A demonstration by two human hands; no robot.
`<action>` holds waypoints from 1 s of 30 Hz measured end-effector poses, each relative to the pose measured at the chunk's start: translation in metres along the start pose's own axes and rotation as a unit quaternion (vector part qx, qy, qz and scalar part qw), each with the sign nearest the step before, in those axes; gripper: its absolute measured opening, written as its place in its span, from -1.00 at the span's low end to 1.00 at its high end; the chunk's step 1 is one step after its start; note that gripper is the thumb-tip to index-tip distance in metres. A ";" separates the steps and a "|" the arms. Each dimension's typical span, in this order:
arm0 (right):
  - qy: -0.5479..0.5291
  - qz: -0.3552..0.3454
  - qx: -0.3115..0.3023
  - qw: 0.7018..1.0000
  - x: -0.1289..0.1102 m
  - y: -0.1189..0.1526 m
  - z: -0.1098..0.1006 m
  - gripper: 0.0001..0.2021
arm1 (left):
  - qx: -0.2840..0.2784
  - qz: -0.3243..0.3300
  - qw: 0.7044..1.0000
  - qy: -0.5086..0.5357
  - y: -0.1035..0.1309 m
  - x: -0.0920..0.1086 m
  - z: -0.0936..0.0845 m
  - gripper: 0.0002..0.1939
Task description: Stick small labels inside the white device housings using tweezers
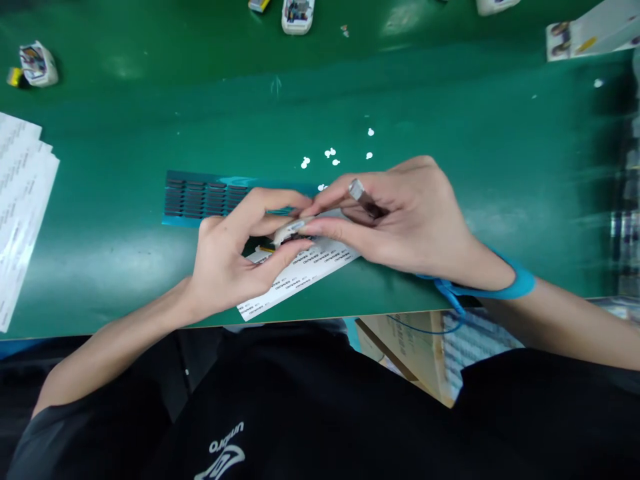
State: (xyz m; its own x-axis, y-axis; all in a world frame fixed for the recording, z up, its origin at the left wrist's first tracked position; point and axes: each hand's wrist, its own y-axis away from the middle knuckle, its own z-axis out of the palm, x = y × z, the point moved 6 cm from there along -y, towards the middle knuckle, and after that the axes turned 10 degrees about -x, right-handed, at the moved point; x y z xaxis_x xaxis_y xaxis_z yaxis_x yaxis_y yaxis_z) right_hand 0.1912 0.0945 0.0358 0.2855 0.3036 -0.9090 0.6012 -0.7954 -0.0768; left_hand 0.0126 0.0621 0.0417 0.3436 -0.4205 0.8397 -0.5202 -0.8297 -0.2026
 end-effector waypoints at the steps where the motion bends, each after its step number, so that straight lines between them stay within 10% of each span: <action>1: -0.030 0.007 0.012 0.999 0.002 -0.003 -0.004 -0.63 | -0.018 0.000 1.000 0.006 -0.002 0.002 0.000 -0.86; 5: -0.208 0.079 0.113 0.968 0.027 -0.014 -0.031 -0.45 | -0.179 0.076 0.980 0.042 -0.003 0.011 0.015 -0.97; 8: -0.140 0.103 0.151 0.973 0.034 -0.017 -0.051 -0.33 | -0.236 0.121 0.964 -0.033 0.002 0.007 0.026 -0.88; 16: -0.130 0.135 -0.096 0.978 0.040 -0.019 -0.030 -0.30 | -0.224 0.171 0.947 -0.154 0.003 -0.003 0.023 -0.84; 30: -0.194 0.085 -0.110 0.971 0.057 -0.021 -0.029 -0.43 | -0.215 0.165 0.947 -0.174 0.002 -0.007 0.024 -0.81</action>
State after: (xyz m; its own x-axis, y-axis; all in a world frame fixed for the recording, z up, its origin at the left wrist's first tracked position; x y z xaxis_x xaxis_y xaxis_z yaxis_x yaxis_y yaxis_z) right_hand 0.2167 0.1442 -0.0025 0.1176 -0.0759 -0.9902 0.7265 -0.6732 0.1379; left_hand 0.0278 0.0550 0.0239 0.3044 -0.7887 0.5341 -0.8889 -0.4368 -0.1385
